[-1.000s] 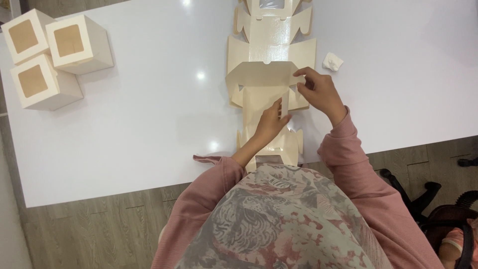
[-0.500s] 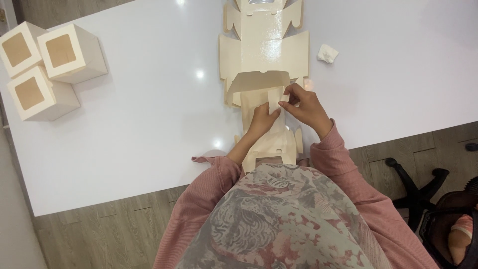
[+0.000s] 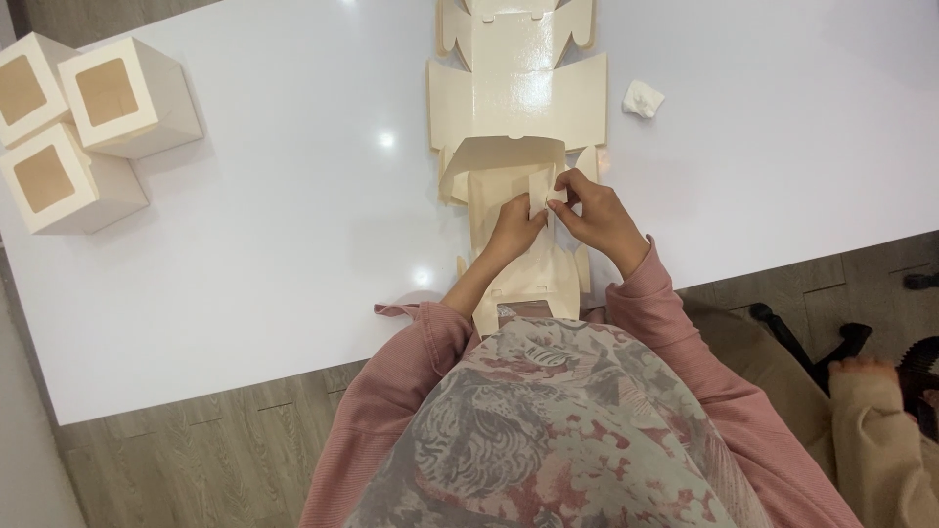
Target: Assembling a cardboard bakery box by folding pre-scored flaps and tucking tabs on a white table.
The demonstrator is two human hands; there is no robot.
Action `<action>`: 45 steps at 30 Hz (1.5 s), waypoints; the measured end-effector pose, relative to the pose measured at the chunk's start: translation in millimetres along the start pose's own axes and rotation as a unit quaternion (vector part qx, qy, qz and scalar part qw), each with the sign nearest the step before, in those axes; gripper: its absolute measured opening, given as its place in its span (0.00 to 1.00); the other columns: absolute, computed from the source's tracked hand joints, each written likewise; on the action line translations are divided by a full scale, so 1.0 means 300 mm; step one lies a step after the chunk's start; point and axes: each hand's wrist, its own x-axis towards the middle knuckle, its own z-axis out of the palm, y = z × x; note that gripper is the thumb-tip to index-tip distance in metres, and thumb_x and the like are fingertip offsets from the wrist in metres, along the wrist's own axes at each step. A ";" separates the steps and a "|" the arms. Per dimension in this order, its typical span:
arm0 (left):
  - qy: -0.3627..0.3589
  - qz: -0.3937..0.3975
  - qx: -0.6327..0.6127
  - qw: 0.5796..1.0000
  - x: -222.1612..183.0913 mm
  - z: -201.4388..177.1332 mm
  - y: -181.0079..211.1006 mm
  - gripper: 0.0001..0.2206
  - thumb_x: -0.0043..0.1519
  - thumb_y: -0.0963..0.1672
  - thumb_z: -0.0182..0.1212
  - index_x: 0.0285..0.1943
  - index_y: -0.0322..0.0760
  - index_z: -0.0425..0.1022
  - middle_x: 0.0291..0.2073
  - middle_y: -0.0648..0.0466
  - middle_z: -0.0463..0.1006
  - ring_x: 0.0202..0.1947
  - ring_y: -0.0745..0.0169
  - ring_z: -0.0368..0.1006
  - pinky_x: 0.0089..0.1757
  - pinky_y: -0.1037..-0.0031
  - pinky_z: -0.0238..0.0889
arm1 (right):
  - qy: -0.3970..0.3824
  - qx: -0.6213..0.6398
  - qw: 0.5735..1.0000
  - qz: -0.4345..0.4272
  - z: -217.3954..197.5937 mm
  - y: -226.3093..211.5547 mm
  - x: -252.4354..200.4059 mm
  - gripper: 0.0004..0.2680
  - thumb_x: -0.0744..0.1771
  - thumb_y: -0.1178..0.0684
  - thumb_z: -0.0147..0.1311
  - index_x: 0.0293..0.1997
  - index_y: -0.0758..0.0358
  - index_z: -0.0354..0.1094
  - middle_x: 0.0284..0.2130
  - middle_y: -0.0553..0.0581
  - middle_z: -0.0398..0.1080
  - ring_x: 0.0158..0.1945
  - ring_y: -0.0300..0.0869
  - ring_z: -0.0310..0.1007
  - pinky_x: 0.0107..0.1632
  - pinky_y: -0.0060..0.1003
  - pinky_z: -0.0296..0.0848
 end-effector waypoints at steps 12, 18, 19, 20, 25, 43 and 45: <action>-0.060 0.003 0.013 0.998 0.044 0.000 -0.079 0.14 0.62 0.39 0.54 0.55 0.20 0.73 0.40 0.37 0.76 0.44 0.45 0.75 0.42 0.57 0.72 | -0.003 -0.292 0.953 -0.085 0.069 -0.023 -0.032 0.03 0.68 0.58 0.55 0.43 0.60 0.67 0.22 0.55 0.69 0.30 0.44 0.78 0.35 0.32 0.78; -0.070 -0.018 0.014 0.997 0.036 -0.012 -0.068 0.17 0.62 0.39 0.53 0.56 0.18 0.71 0.43 0.32 0.75 0.47 0.38 0.74 0.44 0.53 0.69 | 0.023 -0.368 0.920 -0.135 0.126 0.026 -0.050 0.04 0.71 0.56 0.44 0.39 0.56 0.62 0.18 0.49 0.62 0.25 0.38 0.72 0.31 0.27 0.72; -0.074 -0.032 -0.007 0.997 0.037 -0.010 -0.075 0.17 0.62 0.40 0.52 0.58 0.19 0.71 0.44 0.33 0.75 0.48 0.40 0.74 0.45 0.53 0.69 | 0.036 -0.359 0.920 -0.150 0.128 0.023 -0.052 0.04 0.71 0.56 0.42 0.39 0.56 0.61 0.18 0.49 0.60 0.24 0.38 0.71 0.30 0.27 0.72; -0.075 -0.031 -0.007 0.997 0.045 -0.007 -0.095 0.17 0.62 0.40 0.52 0.58 0.19 0.71 0.44 0.33 0.75 0.48 0.40 0.74 0.45 0.53 0.69 | 0.037 -0.360 0.920 -0.150 0.132 0.021 -0.055 0.04 0.71 0.56 0.42 0.39 0.56 0.61 0.18 0.49 0.60 0.24 0.38 0.71 0.30 0.27 0.72; -0.093 -0.099 -0.176 0.975 0.069 0.002 -0.193 0.21 0.64 0.43 0.46 0.63 0.18 0.64 0.49 0.43 0.63 0.47 0.52 0.68 0.42 0.62 0.74 | 0.103 -0.347 0.917 -0.171 0.161 0.006 -0.078 0.05 0.72 0.55 0.37 0.39 0.53 0.56 0.19 0.47 0.53 0.21 0.36 0.63 0.30 0.28 0.71; -0.015 -0.025 -0.086 0.996 0.034 -0.018 -0.081 0.15 0.71 0.42 0.51 0.61 0.20 0.71 0.43 0.36 0.77 0.41 0.52 0.79 0.39 0.68 0.80 | 0.236 0.006 0.972 0.010 0.227 0.139 -0.111 0.05 0.66 0.62 0.61 0.42 0.62 0.68 0.24 0.55 0.75 0.25 0.41 0.72 0.32 0.33 0.68; 0.002 -0.013 -0.062 0.998 0.023 -0.025 -0.063 0.14 0.70 0.41 0.52 0.58 0.20 0.73 0.39 0.40 0.78 0.36 0.56 0.79 0.36 0.71 0.78 | 0.238 -0.005 0.971 0.006 0.220 0.124 -0.112 0.04 0.66 0.62 0.61 0.38 0.62 0.70 0.23 0.55 0.74 0.24 0.42 0.72 0.30 0.34 0.68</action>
